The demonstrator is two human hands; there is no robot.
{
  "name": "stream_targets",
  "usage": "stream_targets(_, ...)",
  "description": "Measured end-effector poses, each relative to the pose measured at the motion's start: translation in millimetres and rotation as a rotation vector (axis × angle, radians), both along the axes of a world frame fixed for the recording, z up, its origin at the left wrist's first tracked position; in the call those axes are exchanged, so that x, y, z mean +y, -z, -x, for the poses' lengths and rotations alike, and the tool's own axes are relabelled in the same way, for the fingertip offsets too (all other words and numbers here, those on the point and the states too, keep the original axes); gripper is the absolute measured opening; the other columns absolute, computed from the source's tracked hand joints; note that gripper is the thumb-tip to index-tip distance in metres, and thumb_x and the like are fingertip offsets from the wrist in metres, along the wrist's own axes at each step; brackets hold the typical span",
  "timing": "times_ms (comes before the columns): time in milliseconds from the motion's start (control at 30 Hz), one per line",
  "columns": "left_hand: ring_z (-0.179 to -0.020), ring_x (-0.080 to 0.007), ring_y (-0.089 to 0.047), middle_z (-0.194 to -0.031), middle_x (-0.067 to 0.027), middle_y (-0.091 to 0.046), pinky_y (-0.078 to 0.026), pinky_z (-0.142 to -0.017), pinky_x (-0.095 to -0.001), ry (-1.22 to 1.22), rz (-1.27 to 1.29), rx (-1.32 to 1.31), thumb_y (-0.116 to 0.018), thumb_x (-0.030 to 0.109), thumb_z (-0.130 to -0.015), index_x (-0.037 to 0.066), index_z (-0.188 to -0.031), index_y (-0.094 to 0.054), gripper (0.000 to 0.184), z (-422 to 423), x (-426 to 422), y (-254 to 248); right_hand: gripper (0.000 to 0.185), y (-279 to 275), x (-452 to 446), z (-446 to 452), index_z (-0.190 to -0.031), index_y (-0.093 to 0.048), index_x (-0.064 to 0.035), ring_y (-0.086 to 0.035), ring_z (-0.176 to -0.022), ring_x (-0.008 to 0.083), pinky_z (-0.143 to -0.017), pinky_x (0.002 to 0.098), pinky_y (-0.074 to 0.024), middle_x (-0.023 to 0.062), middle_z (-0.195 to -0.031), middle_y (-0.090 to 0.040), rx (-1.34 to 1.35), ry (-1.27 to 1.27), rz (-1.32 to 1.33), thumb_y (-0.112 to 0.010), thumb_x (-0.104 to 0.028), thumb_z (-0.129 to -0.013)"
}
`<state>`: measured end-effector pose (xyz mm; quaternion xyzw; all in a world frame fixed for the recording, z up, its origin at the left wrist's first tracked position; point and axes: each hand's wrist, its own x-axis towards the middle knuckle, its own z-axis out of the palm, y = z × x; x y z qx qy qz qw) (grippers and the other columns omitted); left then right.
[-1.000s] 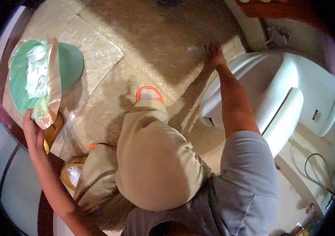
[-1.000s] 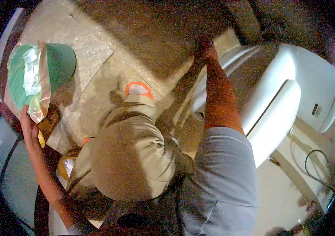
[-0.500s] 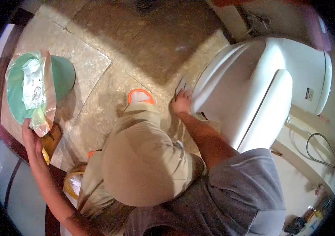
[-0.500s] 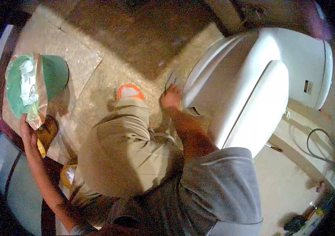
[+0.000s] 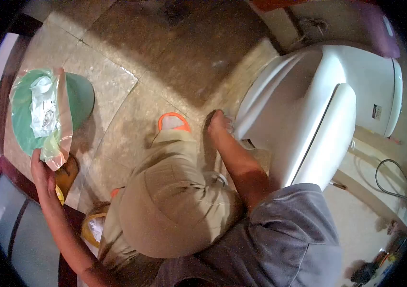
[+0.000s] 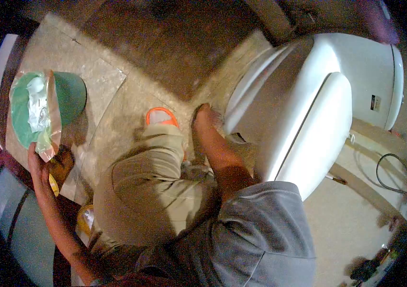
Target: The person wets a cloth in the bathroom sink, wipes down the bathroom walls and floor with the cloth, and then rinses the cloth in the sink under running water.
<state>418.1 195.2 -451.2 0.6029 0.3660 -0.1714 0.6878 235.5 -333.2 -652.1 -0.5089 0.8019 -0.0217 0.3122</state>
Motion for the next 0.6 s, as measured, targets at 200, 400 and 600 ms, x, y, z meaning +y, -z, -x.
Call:
stream_targets(200,-0.086,-0.0181,-0.060,-0.095,-0.0090,-0.061,-0.047,-0.077,-0.0317,0.019,-0.035,-0.021,-0.046,0.014,-0.086,-0.002,-0.103,-0.056,0.025,1.3,-5.1,-5.7,0.070,-19.7,17.0,-19.8,-0.137,-0.027,0.0052,-0.014,-0.134,0.0404,-0.109,0.0484,-0.0101,0.0273,-0.143,-0.023,0.183,-0.596,0.075,-0.047,-0.034,-0.082)
stream_targets(400,-0.082,-0.0191,-0.061,-0.093,-0.0094,-0.061,-0.049,-0.074,-0.0320,0.008,-0.041,0.000,-0.046,0.016,-0.086,-0.002,-0.103,-0.056,0.026,-0.4,1.6,0.7,0.065,-0.1,67.2,-32.6,-0.137,-0.034,-0.0050,-0.015,-0.133,0.0426,-0.110,0.0497,-0.0047,0.0243,-0.140,-0.030,-0.297,-1.433,0.294,-0.051,-0.031,-0.080)
stream_targets(600,-0.081,-0.0192,-0.061,-0.092,-0.0091,-0.061,-0.049,-0.073,-0.0318,0.014,-0.054,0.006,-0.047,0.016,-0.085,-0.002,-0.102,-0.056,0.026,-2.7,1.4,1.6,0.051,-7.2,147.9,-131.3,-0.128,-0.050,-0.0188,-0.021,-0.134,0.0354,-0.109,0.0502,-0.0138,0.0118,-0.139,-0.038,-0.621,-2.088,0.306,-0.058,-0.026,-0.079)
